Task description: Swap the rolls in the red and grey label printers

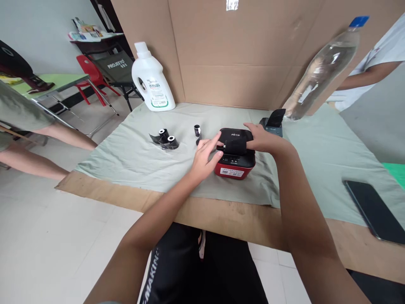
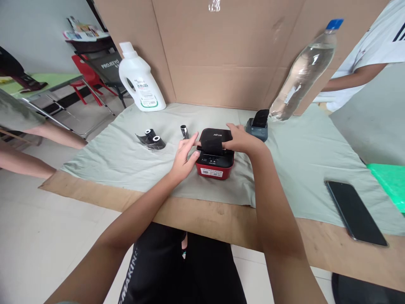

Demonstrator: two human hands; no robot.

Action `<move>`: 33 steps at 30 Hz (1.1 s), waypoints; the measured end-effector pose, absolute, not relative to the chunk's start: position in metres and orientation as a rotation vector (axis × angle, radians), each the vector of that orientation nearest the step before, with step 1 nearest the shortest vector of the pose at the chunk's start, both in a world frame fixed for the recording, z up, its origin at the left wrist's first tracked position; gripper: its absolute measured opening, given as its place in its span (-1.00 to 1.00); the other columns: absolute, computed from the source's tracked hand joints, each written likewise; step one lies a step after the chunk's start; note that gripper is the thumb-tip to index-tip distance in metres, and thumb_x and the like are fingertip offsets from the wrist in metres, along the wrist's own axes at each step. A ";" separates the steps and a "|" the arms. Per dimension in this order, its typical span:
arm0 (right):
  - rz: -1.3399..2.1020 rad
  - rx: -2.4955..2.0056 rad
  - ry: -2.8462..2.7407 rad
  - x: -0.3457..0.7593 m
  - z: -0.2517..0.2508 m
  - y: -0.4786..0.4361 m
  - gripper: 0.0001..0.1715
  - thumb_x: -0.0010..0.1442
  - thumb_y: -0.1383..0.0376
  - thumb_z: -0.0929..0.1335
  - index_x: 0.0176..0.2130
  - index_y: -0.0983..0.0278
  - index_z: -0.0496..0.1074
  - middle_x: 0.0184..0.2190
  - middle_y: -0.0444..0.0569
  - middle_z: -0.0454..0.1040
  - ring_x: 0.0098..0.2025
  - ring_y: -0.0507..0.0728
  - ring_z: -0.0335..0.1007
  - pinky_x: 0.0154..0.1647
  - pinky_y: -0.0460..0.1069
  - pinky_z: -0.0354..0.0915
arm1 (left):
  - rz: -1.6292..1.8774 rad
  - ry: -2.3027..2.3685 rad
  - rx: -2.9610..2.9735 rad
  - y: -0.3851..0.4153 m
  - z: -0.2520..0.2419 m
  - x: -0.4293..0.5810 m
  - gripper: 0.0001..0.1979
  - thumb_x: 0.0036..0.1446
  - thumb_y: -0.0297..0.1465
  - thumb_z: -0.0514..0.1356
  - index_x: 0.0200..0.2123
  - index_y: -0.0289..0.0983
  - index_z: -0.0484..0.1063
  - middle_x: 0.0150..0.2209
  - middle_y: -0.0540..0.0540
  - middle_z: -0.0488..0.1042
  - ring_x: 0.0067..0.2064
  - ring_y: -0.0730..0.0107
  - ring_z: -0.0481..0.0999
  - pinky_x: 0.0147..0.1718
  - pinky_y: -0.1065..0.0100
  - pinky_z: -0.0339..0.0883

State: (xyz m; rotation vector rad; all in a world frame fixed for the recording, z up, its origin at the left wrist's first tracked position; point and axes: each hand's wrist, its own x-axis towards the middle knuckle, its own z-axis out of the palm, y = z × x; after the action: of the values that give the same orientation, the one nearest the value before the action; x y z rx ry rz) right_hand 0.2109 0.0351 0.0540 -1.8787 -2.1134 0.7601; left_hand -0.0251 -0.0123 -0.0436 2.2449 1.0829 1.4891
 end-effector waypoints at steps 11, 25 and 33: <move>1.136 -1.731 -1.619 0.213 0.020 0.031 0.05 -0.09 0.04 0.67 0.24 0.28 0.32 0.14 0.28 0.53 -0.02 0.36 0.60 -0.15 0.20 0.61 | 1.393 0.996 1.850 0.002 -0.055 -0.022 -0.39 0.47 0.01 0.00 0.36 -0.21 0.40 0.09 -0.22 0.61 0.14 0.13 0.53 0.29 0.05 0.31; 0.608 -1.142 -1.661 0.215 -0.049 0.015 0.11 0.10 -0.08 0.54 0.44 0.27 0.20 0.36 0.29 0.35 0.36 0.46 0.32 0.40 0.38 0.26 | 1.271 0.810 1.068 0.042 -0.029 0.022 -0.30 0.25 -0.30 0.09 0.46 -0.08 0.21 0.41 0.05 0.39 0.45 0.17 0.34 0.48 0.10 0.18; 0.694 -1.023 -1.631 0.218 -0.055 0.107 -0.03 0.01 0.03 0.56 0.30 0.29 0.34 0.21 0.24 0.51 0.22 0.43 0.47 0.28 0.34 0.40 | 1.298 0.792 1.044 0.130 -0.030 0.044 -0.34 0.14 -0.40 0.09 0.34 -0.11 0.34 0.19 0.00 0.57 0.20 0.19 0.56 0.31 0.14 0.37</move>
State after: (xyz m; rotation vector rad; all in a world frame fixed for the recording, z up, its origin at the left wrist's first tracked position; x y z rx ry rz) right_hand 0.2178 0.1074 -0.0550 -1.0231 -1.6315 0.6938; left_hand 0.0440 0.1301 -0.0298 1.0442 0.7918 1.2982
